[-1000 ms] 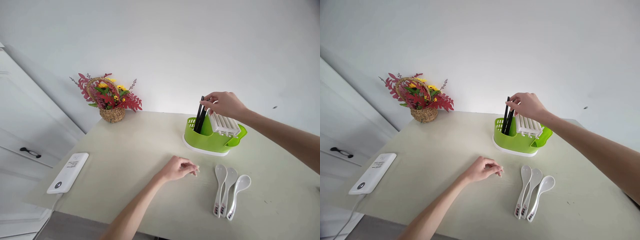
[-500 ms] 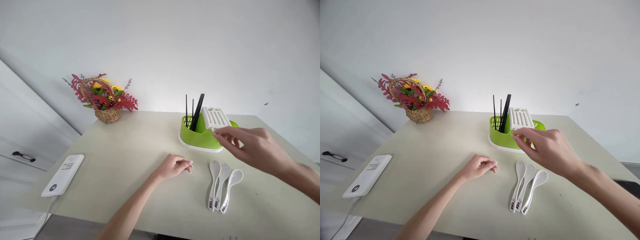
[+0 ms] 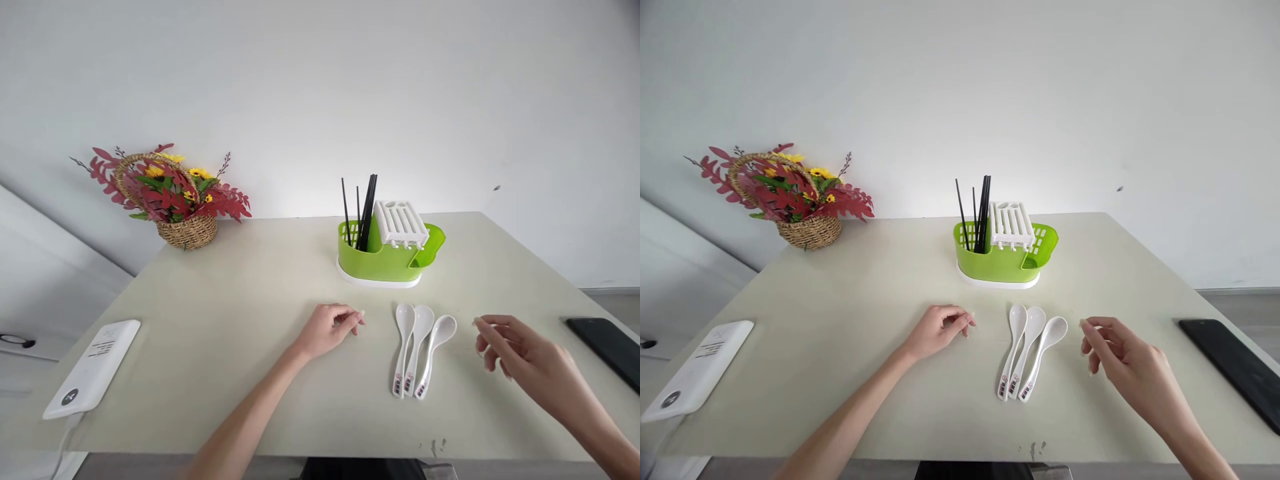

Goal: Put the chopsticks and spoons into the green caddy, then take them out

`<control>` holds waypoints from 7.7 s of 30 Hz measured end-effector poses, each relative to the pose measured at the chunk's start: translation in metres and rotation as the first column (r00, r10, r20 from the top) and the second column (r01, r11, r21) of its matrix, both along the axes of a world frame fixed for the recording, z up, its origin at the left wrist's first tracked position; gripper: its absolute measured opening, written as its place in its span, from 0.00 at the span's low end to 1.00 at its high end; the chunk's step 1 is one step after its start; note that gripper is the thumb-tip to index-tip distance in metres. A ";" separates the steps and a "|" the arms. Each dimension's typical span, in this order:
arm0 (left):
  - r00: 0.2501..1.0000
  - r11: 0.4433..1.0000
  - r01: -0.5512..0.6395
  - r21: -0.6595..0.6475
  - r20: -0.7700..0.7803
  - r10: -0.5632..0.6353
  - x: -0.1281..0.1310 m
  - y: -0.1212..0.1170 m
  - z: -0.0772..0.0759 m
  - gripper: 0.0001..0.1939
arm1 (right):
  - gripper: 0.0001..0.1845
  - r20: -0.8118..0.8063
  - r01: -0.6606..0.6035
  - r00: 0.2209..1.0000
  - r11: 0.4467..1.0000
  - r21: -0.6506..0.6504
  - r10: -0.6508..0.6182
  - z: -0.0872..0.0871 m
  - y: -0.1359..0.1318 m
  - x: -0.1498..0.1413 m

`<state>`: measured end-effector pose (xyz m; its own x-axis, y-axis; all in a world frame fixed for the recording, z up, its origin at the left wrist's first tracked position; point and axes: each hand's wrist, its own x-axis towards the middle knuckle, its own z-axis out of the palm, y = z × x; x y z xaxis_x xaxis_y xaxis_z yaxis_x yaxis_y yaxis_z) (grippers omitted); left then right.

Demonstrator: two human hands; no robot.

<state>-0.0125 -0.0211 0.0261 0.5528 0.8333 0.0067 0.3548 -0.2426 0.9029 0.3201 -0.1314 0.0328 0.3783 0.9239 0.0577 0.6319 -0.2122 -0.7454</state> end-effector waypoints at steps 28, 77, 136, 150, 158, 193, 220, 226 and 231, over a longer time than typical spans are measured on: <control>0.997 0.999 -0.026 0.022 -0.077 0.028 0.008 0.006 0.006 0.25 | 0.28 -0.127 -0.088 0.989 0.987 -0.135 0.071 -0.040 0.018 0.005; 0.972 0.946 0.122 -0.301 0.229 -0.053 0.010 -0.012 0.023 0.29 | 0.17 -0.074 -0.191 0.971 0.926 0.325 0.226 0.030 0.029 -0.139; 0.786 0.951 -0.171 -0.257 0.546 0.289 0.023 0.148 0.075 0.08 | 0.25 -0.228 0.073 0.971 0.997 -0.007 -0.073 -0.053 -0.012 -0.025; 0.416 0.768 -0.598 -0.229 0.731 0.542 0.019 0.132 0.115 0.06 | 0.25 -0.223 0.081 0.972 0.997 -0.009 -0.081 -0.052 -0.015 -0.027; 0.647 0.900 -0.425 0.093 0.727 0.230 0.029 0.086 0.145 0.18 | 0.25 -0.203 0.088 0.975 0.996 -0.023 -0.090 -0.047 -0.016 -0.028; 0.972 0.900 0.228 0.372 -0.141 -0.188 0.043 0.043 0.159 0.10 | 0.24 -0.477 -0.102 0.872 0.994 0.045 0.111 -0.015 0.027 -0.050; 0.981 0.850 -0.194 0.490 0.091 0.172 -0.003 0.061 0.174 0.23 | 0.28 -0.379 0.319 0.880 0.947 0.030 -0.285 -0.033 -0.013 -0.005; 0.981 0.837 -0.193 0.512 0.086 0.174 -0.005 0.076 0.160 0.22 | 0.29 -0.342 0.247 0.910 0.969 -0.010 -0.236 -0.043 -0.009 -0.009; 0.994 0.897 -0.097 0.430 -0.002 0.109 0.000 0.089 0.142 0.21 | 0.27 -0.279 0.215 0.935 0.976 -0.043 -0.219 -0.041 -0.009 -0.008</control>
<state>-0.0125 0.0677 0.1686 0.4689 0.8050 0.3635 0.4203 -0.5653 0.7098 0.3122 -0.1408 -0.0085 0.5691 0.8174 -0.0897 0.3351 -0.3301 -0.8825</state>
